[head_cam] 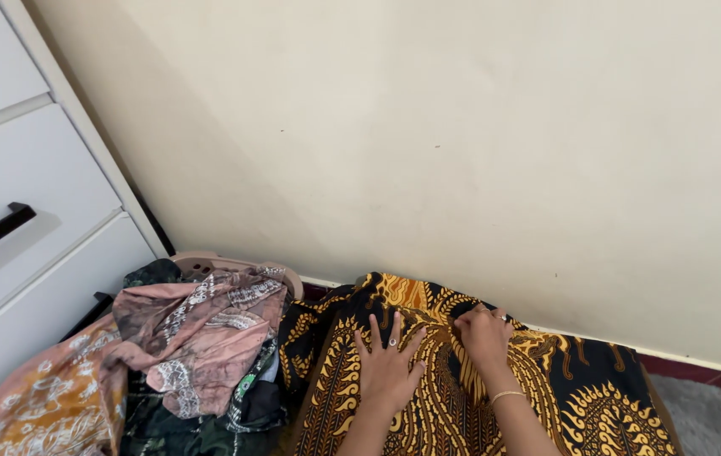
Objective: Ironing and smoothing out a batik shirt on a flat surface on the floor.
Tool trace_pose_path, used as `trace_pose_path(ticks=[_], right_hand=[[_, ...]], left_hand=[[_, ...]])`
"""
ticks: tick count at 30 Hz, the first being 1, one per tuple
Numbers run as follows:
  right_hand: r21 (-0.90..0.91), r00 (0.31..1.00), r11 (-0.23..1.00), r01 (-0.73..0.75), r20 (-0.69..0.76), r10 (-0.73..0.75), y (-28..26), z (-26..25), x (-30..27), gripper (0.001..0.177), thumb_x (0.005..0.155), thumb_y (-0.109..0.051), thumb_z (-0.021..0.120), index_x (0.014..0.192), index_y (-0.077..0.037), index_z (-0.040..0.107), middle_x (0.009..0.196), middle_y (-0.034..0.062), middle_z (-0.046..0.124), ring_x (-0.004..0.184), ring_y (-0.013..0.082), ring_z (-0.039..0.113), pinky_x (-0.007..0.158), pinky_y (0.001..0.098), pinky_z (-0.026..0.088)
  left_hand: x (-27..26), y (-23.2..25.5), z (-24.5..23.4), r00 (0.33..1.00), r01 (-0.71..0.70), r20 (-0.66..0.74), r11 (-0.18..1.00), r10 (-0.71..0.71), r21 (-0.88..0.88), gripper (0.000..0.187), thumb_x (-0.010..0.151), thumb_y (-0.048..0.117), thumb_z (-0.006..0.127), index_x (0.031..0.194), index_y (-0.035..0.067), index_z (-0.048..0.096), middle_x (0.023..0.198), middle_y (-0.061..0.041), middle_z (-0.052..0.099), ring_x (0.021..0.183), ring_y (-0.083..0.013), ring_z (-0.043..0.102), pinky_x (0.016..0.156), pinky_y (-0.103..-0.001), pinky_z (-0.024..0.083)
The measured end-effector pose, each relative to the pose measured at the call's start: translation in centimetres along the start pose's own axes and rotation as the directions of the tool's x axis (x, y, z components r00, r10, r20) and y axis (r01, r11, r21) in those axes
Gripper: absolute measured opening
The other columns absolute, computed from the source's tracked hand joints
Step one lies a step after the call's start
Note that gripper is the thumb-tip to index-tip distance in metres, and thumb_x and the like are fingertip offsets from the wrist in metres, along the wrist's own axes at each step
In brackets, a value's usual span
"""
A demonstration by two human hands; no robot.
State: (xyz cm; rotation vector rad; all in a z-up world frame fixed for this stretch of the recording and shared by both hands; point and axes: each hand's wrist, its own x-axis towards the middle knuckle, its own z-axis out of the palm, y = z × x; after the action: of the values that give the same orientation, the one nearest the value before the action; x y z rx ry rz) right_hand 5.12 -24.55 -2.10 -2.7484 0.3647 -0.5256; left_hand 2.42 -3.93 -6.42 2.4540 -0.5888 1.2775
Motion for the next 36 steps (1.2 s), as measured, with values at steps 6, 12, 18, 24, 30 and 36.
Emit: trace_pose_path(ticks=[6,12,18,24,30,36], right_hand=[[-0.008,1.000,1.000,0.007,-0.010,-0.007,-0.2,0.0,0.5,0.008,0.081,-0.018,0.079,0.085,-0.013,0.083,0.109,0.0021,0.074,0.112,0.0313,0.057,0.093,0.0493,0.041],[-0.011,0.995,0.999,0.046,-0.089,-0.047,0.4,0.9,1.2,0.009,0.080,-0.017,0.079,0.081,-0.009,0.079,0.117,0.0048,0.072,0.107,0.0314,0.059,0.090,0.0495,0.042],[-0.052,0.997,0.998,-0.020,-0.071,0.017,-0.1,0.8,1.0,0.010,0.081,-0.020,0.078,0.083,-0.010,0.078,0.111,0.0047,0.073,0.113,0.0339,0.058,0.091,0.0504,0.042],[-0.042,0.971,0.975,0.217,-0.090,-0.220,0.1,-0.1,0.0,0.019,0.087,-0.018,0.071,0.104,-0.012,0.076,0.111,0.0058,0.073,0.112,0.0261,0.063,0.097,0.0467,0.044],[-0.075,0.948,0.957,0.281,0.176,-0.264,1.3,0.6,-2.0,0.049,0.104,-0.034,0.035,0.146,-0.017,0.052,0.155,0.0019,0.048,0.149,0.0219,0.035,0.120,0.0494,0.025],[-0.179,0.945,0.950,0.255,0.254,-0.205,1.9,0.2,-3.8,0.065,0.105,-0.048,0.015,0.163,-0.020,0.011,0.172,-0.0037,0.001,0.156,0.0188,0.001,0.124,0.0459,0.007]], left_hand=[[0.4,0.0,-0.4,0.998,-0.024,0.061,1.000,0.025,-0.005,0.061,0.094,0.060,0.043,0.149,0.043,0.025,0.165,-0.007,0.008,0.148,-0.0457,0.001,0.116,-0.072,-0.001],[0.4,0.0,-0.7,0.998,-0.044,0.034,0.999,0.043,0.015,0.062,0.094,0.059,0.045,0.151,0.044,0.026,0.165,-0.011,0.009,0.149,-0.0460,0.001,0.112,-0.068,-0.001],[0.1,0.0,-0.7,0.996,-0.047,0.072,0.999,0.046,0.004,0.061,0.093,0.058,0.050,0.149,0.043,0.032,0.164,-0.011,0.012,0.148,-0.0474,0.002,0.115,-0.073,-0.001],[0.0,0.0,-0.8,0.998,-0.043,0.056,0.999,0.042,0.007,0.066,0.092,0.060,0.050,0.153,0.043,0.035,0.164,-0.009,0.013,0.148,-0.0467,0.004,0.112,-0.069,-0.001],[-0.2,-0.1,-0.5,0.998,-0.036,0.056,0.999,0.036,0.008,0.069,0.091,0.060,0.051,0.155,0.042,0.033,0.164,-0.009,0.014,0.148,-0.0453,0.005,0.112,-0.069,-0.001],[-0.1,-0.7,-0.3,0.998,-0.057,0.034,0.998,0.056,0.012,0.072,0.089,0.063,0.051,0.152,0.036,0.029,0.163,-0.006,0.015,0.147,-0.0439,0.005,0.116,-0.071,0.000]])
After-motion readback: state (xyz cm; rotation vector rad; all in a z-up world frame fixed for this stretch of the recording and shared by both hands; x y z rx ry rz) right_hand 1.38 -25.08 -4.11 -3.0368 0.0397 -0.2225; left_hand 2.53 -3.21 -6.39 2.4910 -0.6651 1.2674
